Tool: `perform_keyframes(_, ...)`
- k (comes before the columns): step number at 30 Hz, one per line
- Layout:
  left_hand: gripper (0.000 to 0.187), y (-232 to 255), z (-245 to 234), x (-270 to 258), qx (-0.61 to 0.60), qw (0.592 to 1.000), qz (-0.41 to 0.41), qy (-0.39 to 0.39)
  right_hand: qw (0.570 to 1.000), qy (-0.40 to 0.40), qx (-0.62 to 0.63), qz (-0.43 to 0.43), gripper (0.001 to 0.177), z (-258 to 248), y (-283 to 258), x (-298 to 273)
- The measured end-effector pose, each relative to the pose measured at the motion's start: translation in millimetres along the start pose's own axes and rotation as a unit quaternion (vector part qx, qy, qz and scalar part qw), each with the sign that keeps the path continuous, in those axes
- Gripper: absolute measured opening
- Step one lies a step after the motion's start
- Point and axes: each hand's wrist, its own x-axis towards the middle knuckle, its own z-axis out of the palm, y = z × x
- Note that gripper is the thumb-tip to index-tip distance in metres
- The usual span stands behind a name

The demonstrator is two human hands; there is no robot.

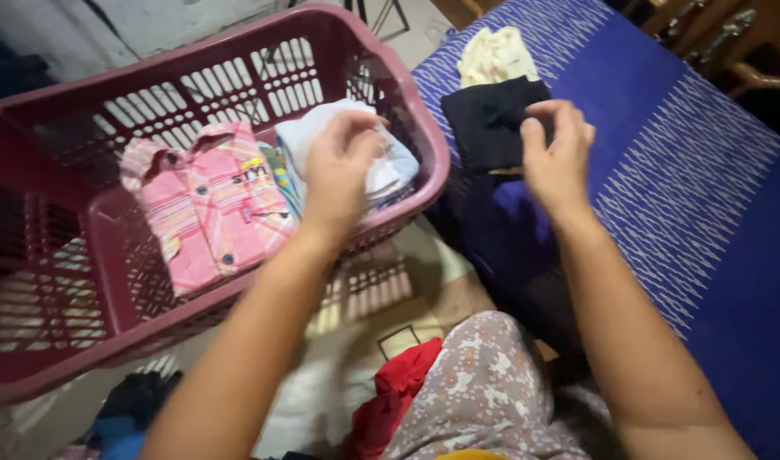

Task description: The person folds several clean garments on a blue patterned table and places them into a maroon laundry basket. Items include a pink plaid shirt, a blue t-shirt, red and white striped shorts, a red t-shirt, and a red and white checkered shirt.

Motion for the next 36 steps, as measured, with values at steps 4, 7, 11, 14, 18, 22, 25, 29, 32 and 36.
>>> perform_keyframes(4,0.031,-44,115,7,-0.188,0.875,-0.447,-0.004,0.989,0.032,-0.089,0.114,0.048,-4,65,16)
perform_keyframes(7,0.035,-77,151,0,-0.136,0.864,-0.480,0.074,0.956,-0.052,-0.099,0.273,0.063,-6,81,25)
perform_keyframes(11,0.041,-107,166,-1,-0.148,0.876,-0.438,0.135,0.906,-0.212,-0.111,0.350,0.063,-16,70,32)
perform_keyframes(14,0.041,-115,178,1,-0.156,0.876,-0.419,0.179,0.954,-0.123,-0.156,0.226,0.054,-22,56,25)
perform_keyframes(18,0.038,-123,191,14,-0.136,0.872,-0.418,0.215,0.984,-0.136,-0.019,-0.117,0.055,-24,49,20)
perform_keyframes(22,0.027,-133,191,21,-0.130,0.891,-0.389,0.196,0.966,-0.173,-0.033,-0.189,0.070,-14,40,15)
perform_keyframes(25,0.036,-126,188,26,-0.174,0.916,-0.334,0.138,0.973,-0.162,-0.036,-0.163,0.060,-14,23,24)
perform_keyframes(29,0.071,-80,181,21,-0.320,0.854,-0.380,0.155,0.975,-0.198,0.036,-0.094,0.053,-47,-19,39)
perform_keyframes(32,0.075,-34,170,10,-0.420,0.791,-0.430,0.116,0.957,-0.275,0.070,-0.057,0.056,-90,-65,39)
perform_keyframes(36,0.061,20,132,-13,-0.645,0.735,-0.159,-0.134,0.911,-0.387,0.129,-0.059,0.043,-130,-131,23)
